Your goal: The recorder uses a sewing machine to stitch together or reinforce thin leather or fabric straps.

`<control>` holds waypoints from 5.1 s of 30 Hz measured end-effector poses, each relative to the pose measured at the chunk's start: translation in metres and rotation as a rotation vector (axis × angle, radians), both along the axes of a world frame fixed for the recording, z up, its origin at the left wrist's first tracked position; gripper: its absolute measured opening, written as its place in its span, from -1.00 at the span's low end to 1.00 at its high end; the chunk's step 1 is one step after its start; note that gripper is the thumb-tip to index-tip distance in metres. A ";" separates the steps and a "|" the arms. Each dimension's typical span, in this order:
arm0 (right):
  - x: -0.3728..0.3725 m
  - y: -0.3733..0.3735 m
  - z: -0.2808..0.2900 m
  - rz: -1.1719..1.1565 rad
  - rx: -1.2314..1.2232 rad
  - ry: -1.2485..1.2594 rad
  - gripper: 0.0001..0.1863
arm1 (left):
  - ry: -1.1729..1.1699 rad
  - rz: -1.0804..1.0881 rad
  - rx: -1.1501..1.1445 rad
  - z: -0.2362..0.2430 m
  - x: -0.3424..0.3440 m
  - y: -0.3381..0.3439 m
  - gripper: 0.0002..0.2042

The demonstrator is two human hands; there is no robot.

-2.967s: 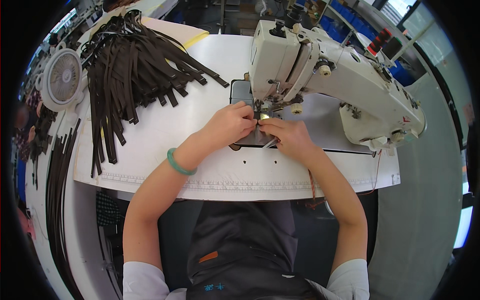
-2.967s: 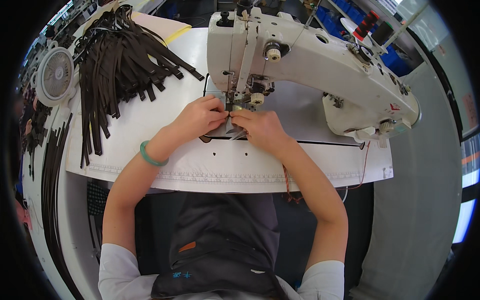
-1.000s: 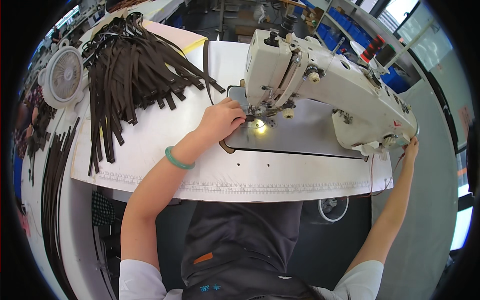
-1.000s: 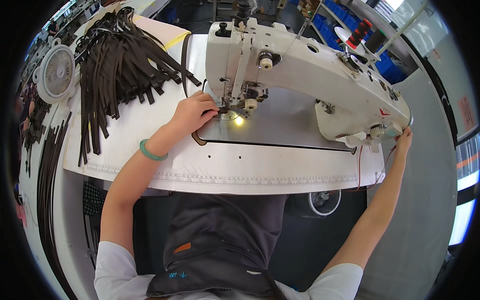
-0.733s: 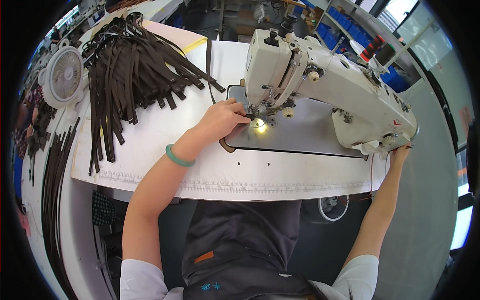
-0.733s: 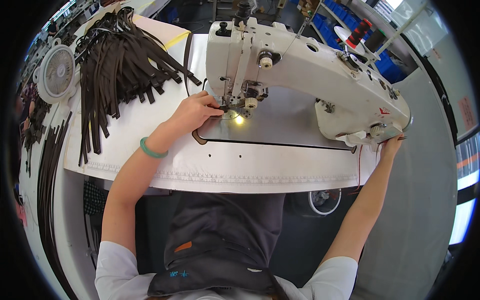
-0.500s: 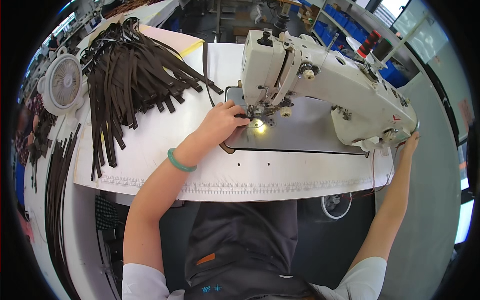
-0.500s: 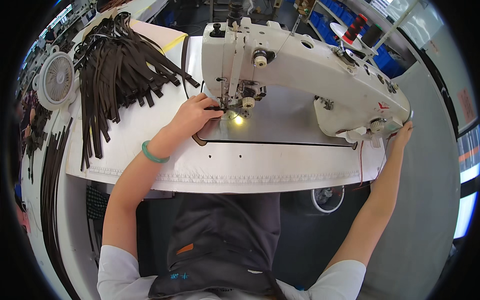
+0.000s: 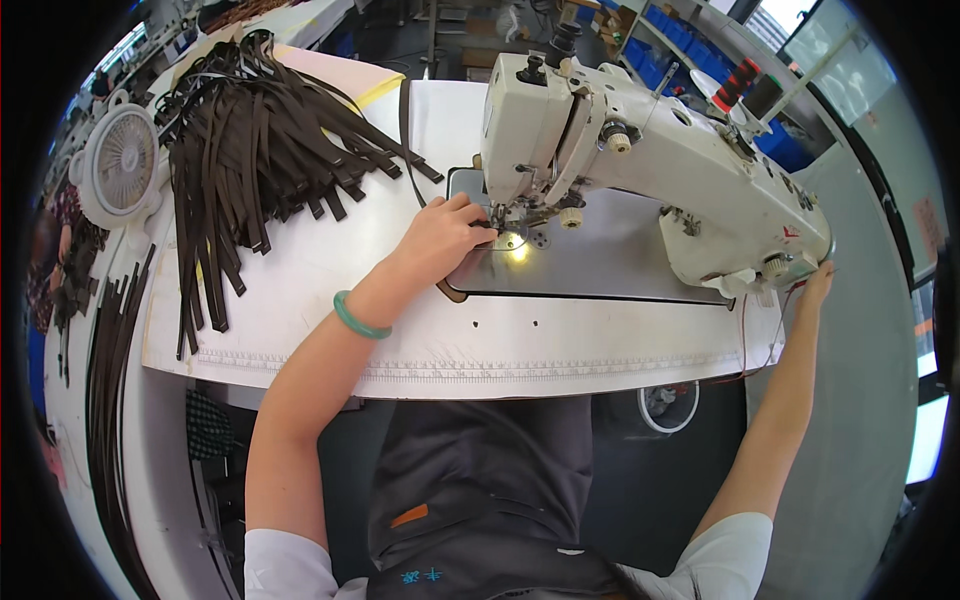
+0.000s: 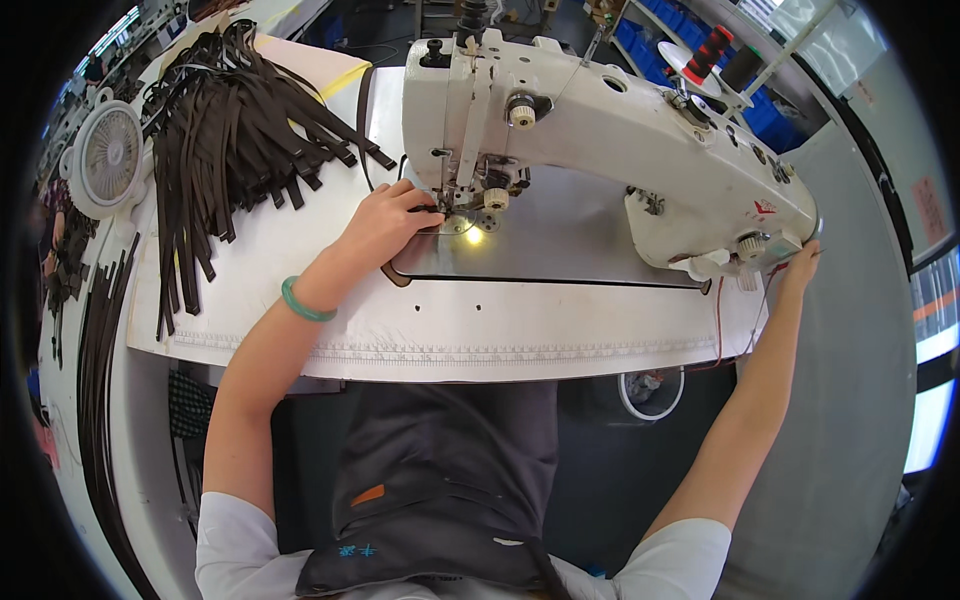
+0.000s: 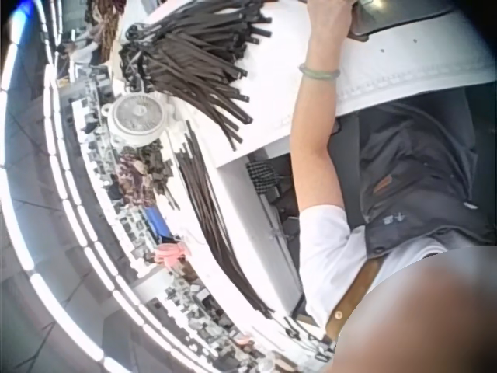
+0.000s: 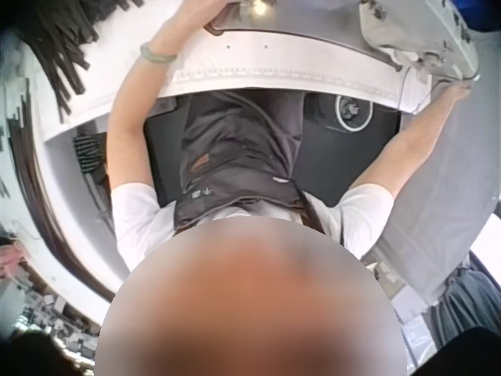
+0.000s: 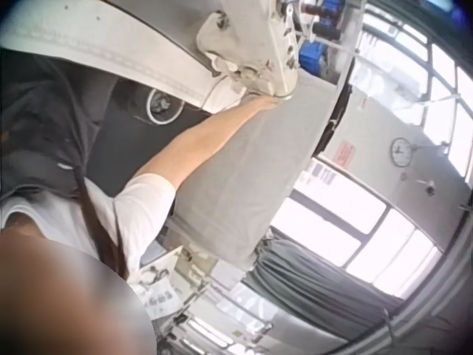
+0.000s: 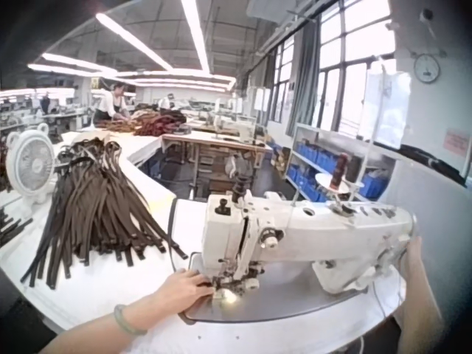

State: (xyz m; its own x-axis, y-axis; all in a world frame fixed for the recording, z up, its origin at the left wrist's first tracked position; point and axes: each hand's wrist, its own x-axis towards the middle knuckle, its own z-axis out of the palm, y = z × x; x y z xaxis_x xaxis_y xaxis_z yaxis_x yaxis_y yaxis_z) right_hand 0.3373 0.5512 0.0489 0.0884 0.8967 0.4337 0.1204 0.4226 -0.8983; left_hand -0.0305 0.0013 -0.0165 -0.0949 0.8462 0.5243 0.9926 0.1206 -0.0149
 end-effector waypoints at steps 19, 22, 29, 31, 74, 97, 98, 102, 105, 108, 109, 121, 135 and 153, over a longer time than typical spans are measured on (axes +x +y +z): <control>0.006 0.031 0.060 -0.052 0.110 -0.482 -0.45 | -0.046 0.010 -0.016 -0.004 -0.005 0.007 -0.80; 0.006 0.028 0.060 -0.034 0.068 -0.544 -0.46 | -0.070 0.015 -0.030 -0.005 -0.004 0.007 -0.80; 0.021 0.022 0.044 0.047 -0.163 -0.331 -0.58 | -0.034 -0.010 0.065 -0.004 -0.005 0.009 -0.79; 0.021 0.025 0.026 0.086 -0.101 -0.196 -0.61 | -0.061 -0.029 0.078 -0.007 -0.010 0.012 -0.80; -0.193 -0.408 -0.056 1.373 0.778 -0.728 -0.67 | 0.153 0.135 -0.313 0.022 0.201 -0.061 -0.79; -0.179 -0.417 -0.054 1.403 0.927 -0.626 -0.68 | -1.168 -0.050 0.187 -0.073 0.223 -0.138 -0.77; -0.180 -0.416 -0.054 1.408 0.930 -0.619 -0.68 | -0.966 -0.188 0.157 -0.061 0.212 -0.139 -0.77; -0.182 -0.415 -0.052 1.427 0.912 -0.629 -0.66 | -0.371 -0.157 0.208 -0.007 0.154 -0.147 -0.75; -0.183 -0.414 -0.051 1.431 0.884 -0.637 -0.65 | -0.170 0.315 0.468 0.014 0.078 -0.161 -0.86; -0.183 -0.415 -0.050 1.433 0.884 -0.636 -0.65 | 0.135 0.646 0.405 0.023 -0.001 -0.191 -0.76; -0.182 -0.413 -0.050 1.416 0.893 -0.650 -0.65 | 0.258 0.690 0.284 0.029 -0.018 -0.193 -0.75; -0.180 -0.418 -0.053 1.395 0.899 -0.632 -0.62 | -0.295 0.517 1.499 0.136 -0.047 -0.242 -0.90; -0.183 -0.420 -0.047 1.415 0.878 -0.612 -0.61 | -0.075 -0.069 -0.042 -0.007 0.149 -0.213 -0.80; -0.182 -0.417 -0.049 1.377 0.902 -0.603 -0.62 | -1.350 0.192 0.201 -0.057 0.217 -0.252 -0.56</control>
